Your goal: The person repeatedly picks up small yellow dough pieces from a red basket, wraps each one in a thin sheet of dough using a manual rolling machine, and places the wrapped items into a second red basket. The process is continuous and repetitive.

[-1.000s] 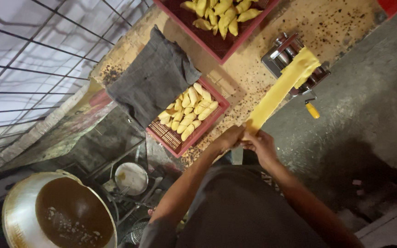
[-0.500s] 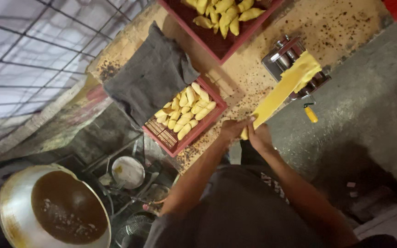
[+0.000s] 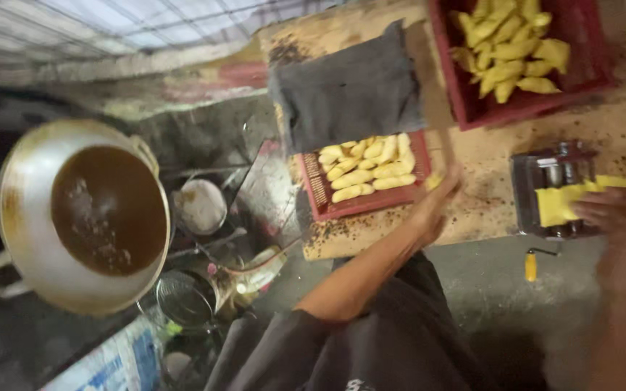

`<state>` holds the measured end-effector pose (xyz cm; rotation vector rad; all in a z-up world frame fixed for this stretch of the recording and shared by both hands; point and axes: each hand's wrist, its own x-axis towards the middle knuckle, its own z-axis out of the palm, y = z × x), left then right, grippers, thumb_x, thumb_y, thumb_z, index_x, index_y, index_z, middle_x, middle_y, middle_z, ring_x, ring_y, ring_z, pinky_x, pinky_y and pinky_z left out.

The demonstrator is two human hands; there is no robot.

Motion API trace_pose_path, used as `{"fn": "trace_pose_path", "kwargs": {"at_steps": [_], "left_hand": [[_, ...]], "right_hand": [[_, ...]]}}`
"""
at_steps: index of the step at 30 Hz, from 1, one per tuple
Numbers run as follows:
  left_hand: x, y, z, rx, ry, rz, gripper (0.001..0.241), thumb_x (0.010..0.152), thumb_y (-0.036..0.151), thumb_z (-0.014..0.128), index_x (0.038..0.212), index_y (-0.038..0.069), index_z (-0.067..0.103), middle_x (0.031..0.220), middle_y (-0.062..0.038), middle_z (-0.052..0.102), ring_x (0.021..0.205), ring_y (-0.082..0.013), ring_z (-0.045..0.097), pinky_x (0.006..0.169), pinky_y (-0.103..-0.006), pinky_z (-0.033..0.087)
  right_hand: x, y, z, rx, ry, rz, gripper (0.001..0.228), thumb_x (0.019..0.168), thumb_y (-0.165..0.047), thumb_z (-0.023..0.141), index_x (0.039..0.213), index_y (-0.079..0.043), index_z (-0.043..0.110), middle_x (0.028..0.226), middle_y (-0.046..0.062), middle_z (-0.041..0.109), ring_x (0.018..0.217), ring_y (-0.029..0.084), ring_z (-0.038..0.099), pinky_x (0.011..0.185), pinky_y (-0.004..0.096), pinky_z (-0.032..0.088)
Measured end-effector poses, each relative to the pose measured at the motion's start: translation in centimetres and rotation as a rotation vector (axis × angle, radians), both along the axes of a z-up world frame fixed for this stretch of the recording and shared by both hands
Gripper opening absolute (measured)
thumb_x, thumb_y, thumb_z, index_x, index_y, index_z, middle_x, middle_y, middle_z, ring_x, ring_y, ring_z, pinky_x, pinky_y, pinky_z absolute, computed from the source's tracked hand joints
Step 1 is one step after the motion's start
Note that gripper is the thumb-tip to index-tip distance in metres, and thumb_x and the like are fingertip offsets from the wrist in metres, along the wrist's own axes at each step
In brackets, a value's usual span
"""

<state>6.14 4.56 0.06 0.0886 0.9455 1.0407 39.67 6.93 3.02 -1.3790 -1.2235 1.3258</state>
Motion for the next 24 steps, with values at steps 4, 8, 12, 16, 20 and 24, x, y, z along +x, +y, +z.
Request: {"fn": "trace_pose_path", "kwargs": {"at_steps": [4, 8, 12, 16, 20, 24], "left_hand": [[3.8, 3.9, -1.4, 1.124, 0.437, -0.2, 0.102, 0.089, 0.069, 0.065, 0.161, 0.004, 0.034, 0.159, -0.024, 0.042, 0.146, -0.0252, 0.043, 0.12, -0.044, 0.04], [7.0, -2.3, -4.5, 0.227, -0.018, -0.857, 0.061, 0.09, 0.027, 0.075, 0.139, -0.005, 0.059, 0.116, -0.019, 0.073, 0.105, -0.0318, 0.073, 0.098, -0.0443, 0.059], [0.4, -10.1, -10.1, 0.689, 0.522, -0.885, 0.037, 0.095, 0.026, 0.064, 0.121, 0.001, 0.072, 0.114, -0.017, 0.073, 0.104, -0.0277, 0.07, 0.095, -0.0408, 0.054], [-9.8, -17.0, -11.5, 0.501, 1.038, -0.709, 0.06, 0.085, 0.022, 0.071, 0.136, -0.006, 0.055, 0.119, -0.031, 0.068, 0.109, -0.044, 0.067, 0.095, -0.0481, 0.052], [-15.8, -20.8, -9.0, -0.009, 0.539, -0.441, 0.049, 0.09, 0.017, 0.075, 0.134, -0.001, 0.064, 0.093, -0.026, 0.074, 0.071, -0.0255, 0.069, 0.063, -0.0397, 0.058], [-16.6, -21.1, -7.4, -0.027, 0.568, -0.094, 0.026, 0.095, 0.014, 0.072, 0.109, -0.003, 0.061, 0.083, -0.014, 0.072, 0.061, -0.0149, 0.068, 0.052, -0.0319, 0.055]], "right_hand": [[-2.7, -3.8, 1.9, -0.15, 0.137, 0.056, 0.055, 0.129, -0.048, 0.034, 0.116, 0.003, 0.052, 0.109, 0.022, 0.059, 0.1, 0.035, 0.06, 0.095, 0.047, 0.053], [-13.5, -10.0, 1.3, -0.49, -0.152, 0.413, 0.037, 0.109, -0.038, 0.055, 0.114, -0.003, 0.064, 0.101, 0.015, 0.071, 0.089, 0.026, 0.069, 0.083, 0.04, 0.059], [-23.7, -7.7, 2.6, -0.308, -0.44, 0.725, 0.032, 0.089, -0.029, 0.076, 0.113, -0.008, 0.077, 0.093, 0.007, 0.082, 0.078, 0.017, 0.078, 0.071, 0.032, 0.065], [-35.1, 0.6, 0.9, 0.376, -0.609, 0.566, 0.036, 0.094, -0.019, 0.074, 0.125, -0.003, 0.067, 0.116, 0.014, 0.071, 0.109, 0.028, 0.068, 0.089, 0.043, 0.055], [-40.0, 4.5, -1.0, 0.641, -1.141, 0.693, 0.035, 0.083, -0.013, 0.076, 0.116, -0.005, 0.068, 0.108, 0.012, 0.071, 0.109, 0.032, 0.061, 0.095, 0.048, 0.048], [-40.6, 5.2, -2.2, 0.761, -1.26, 0.731, 0.035, 0.075, -0.017, 0.078, 0.108, -0.007, 0.069, 0.1, 0.01, 0.071, 0.101, 0.03, 0.063, 0.091, 0.05, 0.047]]}}
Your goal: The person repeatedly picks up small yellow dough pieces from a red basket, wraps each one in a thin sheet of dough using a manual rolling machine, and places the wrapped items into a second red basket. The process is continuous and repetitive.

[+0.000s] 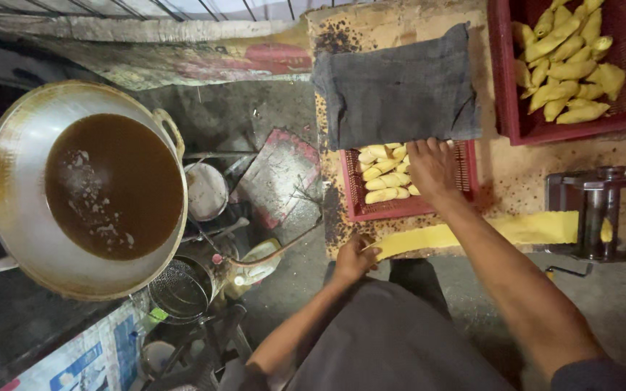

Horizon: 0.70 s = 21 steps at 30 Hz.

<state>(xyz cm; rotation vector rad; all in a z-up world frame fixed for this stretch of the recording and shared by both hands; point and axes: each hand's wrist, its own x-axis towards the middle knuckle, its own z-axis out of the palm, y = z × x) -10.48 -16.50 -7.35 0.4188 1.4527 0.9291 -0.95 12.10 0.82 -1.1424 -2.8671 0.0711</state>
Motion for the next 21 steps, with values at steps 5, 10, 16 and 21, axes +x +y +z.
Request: {"fn": "trace_pose_path", "kwargs": {"at_steps": [5, 10, 16, 21], "left_hand": [[1.7, 0.1, 0.3, 0.069, 0.057, -0.008, 0.014, 0.099, 0.015, 0.066, 0.109, 0.005, 0.068, 0.083, -0.007, 0.071, 0.069, -0.0086, 0.065, 0.06, -0.0254, 0.051], [1.6, 0.1, 2.5, 0.005, -0.04, 0.19, 0.015, 0.096, 0.015, 0.071, 0.104, 0.002, 0.069, 0.077, -0.005, 0.067, 0.064, -0.0097, 0.06, 0.059, -0.0267, 0.05], [1.2, 1.1, 7.3, -0.184, -0.335, 0.393, 0.015, 0.098, 0.017, 0.072, 0.101, 0.003, 0.077, 0.079, 0.0, 0.068, 0.064, -0.0104, 0.056, 0.059, -0.0271, 0.049], [2.8, -0.4, 8.9, -0.155, -0.488, 0.507, 0.024, 0.098, 0.023, 0.063, 0.104, 0.002, 0.071, 0.092, -0.004, 0.073, 0.079, -0.0156, 0.069, 0.072, -0.0304, 0.057]], "right_hand": [[1.0, -0.4, 1.0, -0.22, 0.144, -0.102, 0.03, 0.083, -0.017, 0.079, 0.107, -0.002, 0.069, 0.103, 0.017, 0.07, 0.101, 0.034, 0.064, 0.091, 0.049, 0.051], [5.9, -6.8, 4.2, -0.987, 0.794, -0.684, 0.027, 0.092, -0.014, 0.072, 0.114, 0.001, 0.064, 0.101, 0.011, 0.07, 0.094, 0.025, 0.069, 0.082, 0.041, 0.059], [6.3, -19.7, 6.7, -1.17, 1.382, -1.135, 0.025, 0.094, -0.006, 0.068, 0.116, 0.002, 0.062, 0.11, 0.011, 0.069, 0.099, 0.024, 0.072, 0.088, 0.036, 0.062], [3.9, -27.3, 6.3, -0.553, 0.865, -0.812, 0.033, 0.088, -0.008, 0.078, 0.118, 0.002, 0.072, 0.118, 0.013, 0.072, 0.108, 0.022, 0.069, 0.092, 0.034, 0.054]]}}
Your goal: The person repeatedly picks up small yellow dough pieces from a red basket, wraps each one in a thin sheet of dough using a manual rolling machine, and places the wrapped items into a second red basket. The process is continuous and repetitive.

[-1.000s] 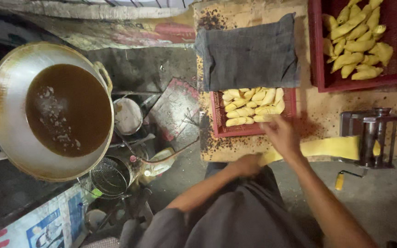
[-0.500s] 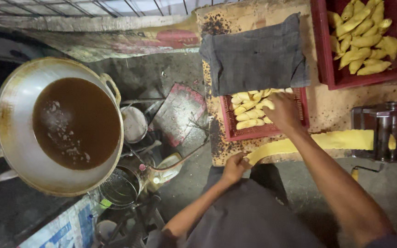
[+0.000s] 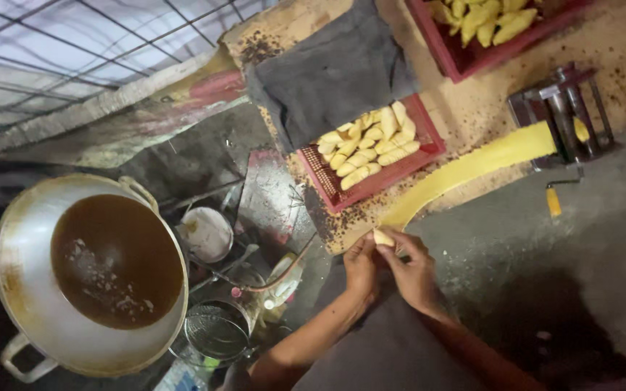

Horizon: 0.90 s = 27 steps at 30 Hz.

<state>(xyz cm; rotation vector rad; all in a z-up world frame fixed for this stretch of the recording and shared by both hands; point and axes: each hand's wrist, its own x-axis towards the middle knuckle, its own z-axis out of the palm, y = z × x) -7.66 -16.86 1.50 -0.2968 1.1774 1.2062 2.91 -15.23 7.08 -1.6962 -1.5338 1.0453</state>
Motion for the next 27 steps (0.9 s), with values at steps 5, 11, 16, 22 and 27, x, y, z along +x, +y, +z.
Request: {"fn": "trace_pose_path", "kwargs": {"at_steps": [5, 11, 16, 22, 27], "left_hand": [[0.9, -3.5, -1.7, 0.133, -0.096, 0.025, 0.039, 0.112, 0.039, 0.059, 0.11, 0.0, 0.065, 0.095, -0.005, 0.064, 0.085, -0.017, 0.059, 0.076, -0.0302, 0.05], [-4.9, -5.6, -2.5, 0.141, 0.079, -0.888, 0.03, 0.089, 0.009, 0.063, 0.118, 0.007, 0.064, 0.106, -0.002, 0.069, 0.098, -0.0128, 0.064, 0.083, -0.0257, 0.051], [-6.0, -6.2, -3.1, 0.249, 0.036, -1.014, 0.052, 0.077, -0.002, 0.073, 0.126, 0.011, 0.063, 0.117, 0.0, 0.072, 0.103, -0.0097, 0.069, 0.088, -0.0238, 0.057], [-2.9, -10.3, -2.6, 0.103, 0.073, -1.14, 0.041, 0.095, 0.029, 0.074, 0.115, -0.007, 0.068, 0.083, -0.01, 0.07, 0.063, -0.015, 0.059, 0.052, -0.0306, 0.044], [-3.3, -11.1, -0.7, 0.165, 0.171, -1.473, 0.06, 0.097, 0.062, 0.056, 0.113, 0.006, 0.071, 0.07, -0.002, 0.061, 0.056, -0.0101, 0.051, 0.05, -0.0297, 0.039]], "right_hand": [[-0.8, -4.2, -6.5, -0.287, 0.482, -0.26, 0.027, 0.091, -0.005, 0.071, 0.118, -0.002, 0.073, 0.118, 0.009, 0.073, 0.11, 0.02, 0.067, 0.095, 0.033, 0.053], [0.1, -11.9, -12.3, -0.463, 0.791, -0.468, 0.027, 0.094, -0.004, 0.071, 0.12, 0.004, 0.072, 0.105, 0.01, 0.072, 0.091, 0.017, 0.064, 0.081, 0.029, 0.052], [3.4, -15.2, -10.4, -1.032, 1.297, -0.566, 0.026, 0.096, -0.018, 0.063, 0.115, 0.001, 0.067, 0.101, 0.011, 0.073, 0.087, 0.019, 0.071, 0.076, 0.03, 0.057], [5.0, -18.0, -6.6, -0.851, 1.058, -0.34, 0.021, 0.097, -0.021, 0.062, 0.112, -0.006, 0.065, 0.097, 0.005, 0.072, 0.083, 0.016, 0.069, 0.071, 0.03, 0.057], [5.9, -18.3, -5.6, -0.653, 0.88, -0.289, 0.024, 0.096, -0.017, 0.066, 0.118, -0.005, 0.067, 0.101, 0.003, 0.068, 0.088, 0.01, 0.065, 0.071, 0.027, 0.053]]}}
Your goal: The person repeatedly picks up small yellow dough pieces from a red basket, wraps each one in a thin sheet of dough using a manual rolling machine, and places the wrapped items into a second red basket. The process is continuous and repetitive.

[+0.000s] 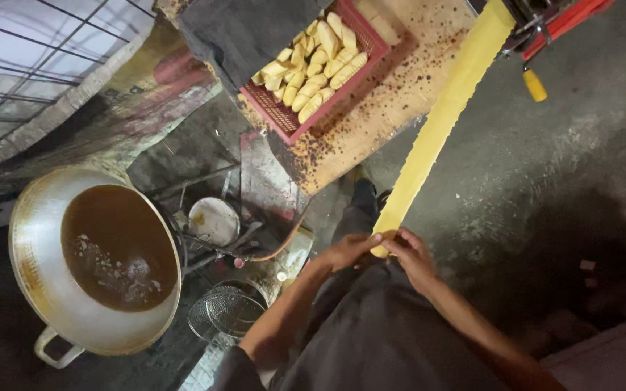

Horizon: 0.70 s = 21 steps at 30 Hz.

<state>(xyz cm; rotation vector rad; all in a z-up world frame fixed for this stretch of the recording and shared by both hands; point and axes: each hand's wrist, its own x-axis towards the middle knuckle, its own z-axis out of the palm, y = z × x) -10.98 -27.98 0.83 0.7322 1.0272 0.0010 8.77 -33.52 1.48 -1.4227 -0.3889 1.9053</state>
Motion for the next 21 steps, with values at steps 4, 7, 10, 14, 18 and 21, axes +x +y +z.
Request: {"fn": "trace_pose_path", "kwargs": {"at_steps": [4, 7, 10, 14, 18, 21], "left_hand": [[-0.6, -0.2, 1.0, -0.093, 0.007, -0.048, 0.072, 0.1, 0.069, 0.05, 0.103, 0.0, 0.07, 0.063, -0.004, 0.053, 0.051, -0.0124, 0.044, 0.046, -0.0313, 0.033], [-0.3, 0.1, 0.8, -0.097, 0.092, -0.04, 0.076, 0.103, 0.068, 0.047, 0.097, -0.004, 0.071, 0.064, -0.004, 0.054, 0.05, -0.0134, 0.044, 0.046, -0.032, 0.033], [1.1, 0.0, 0.2, 0.041, -0.066, 0.151, 0.058, 0.108, 0.057, 0.046, 0.11, 0.004, 0.069, 0.085, -0.002, 0.067, 0.072, -0.0097, 0.059, 0.067, -0.0282, 0.046], [2.1, -0.6, -0.2, -0.2, -0.449, 0.657, 0.022, 0.106, 0.024, 0.059, 0.119, 0.009, 0.068, 0.09, -0.006, 0.067, 0.071, -0.0161, 0.062, 0.065, -0.0322, 0.052], [2.0, 0.0, -0.7, -0.161, -0.283, 0.623, 0.03, 0.102, 0.032, 0.066, 0.106, 0.003, 0.07, 0.089, -0.011, 0.073, 0.066, -0.0194, 0.068, 0.059, -0.034, 0.056], [2.1, 0.7, -1.2, -0.173, 0.035, 0.544, 0.033, 0.096, 0.034, 0.074, 0.107, 0.003, 0.073, 0.088, -0.006, 0.072, 0.067, -0.0149, 0.066, 0.06, -0.0315, 0.054]], "right_hand": [[-0.1, -0.3, 0.1, -0.006, 0.036, 0.051, 0.025, 0.099, -0.021, 0.065, 0.115, -0.003, 0.068, 0.098, 0.009, 0.07, 0.08, 0.014, 0.067, 0.066, 0.028, 0.053], [-0.4, -0.9, -0.8, 0.092, 0.071, 0.06, 0.026, 0.096, -0.024, 0.066, 0.114, -0.005, 0.064, 0.098, 0.006, 0.07, 0.082, 0.013, 0.07, 0.071, 0.029, 0.06], [-0.2, -1.8, -2.9, -0.006, 0.014, 0.029, 0.031, 0.094, -0.028, 0.07, 0.113, -0.004, 0.066, 0.092, 0.006, 0.069, 0.076, 0.014, 0.068, 0.066, 0.029, 0.058], [-0.3, -1.4, -7.2, -0.448, 0.247, -0.05, 0.048, 0.102, -0.053, 0.061, 0.101, -0.005, 0.065, 0.073, 0.009, 0.067, 0.057, 0.018, 0.066, 0.05, 0.03, 0.053], [0.1, -0.2, -9.3, -0.38, -0.104, 0.181, 0.06, 0.1, -0.06, 0.045, 0.104, -0.005, 0.067, 0.073, 0.011, 0.069, 0.061, 0.025, 0.071, 0.056, 0.037, 0.057], [-1.3, 0.9, -9.5, 0.122, -0.464, 0.266, 0.062, 0.109, -0.057, 0.042, 0.11, 0.0, 0.068, 0.089, 0.01, 0.074, 0.081, 0.026, 0.071, 0.068, 0.04, 0.056]]}}
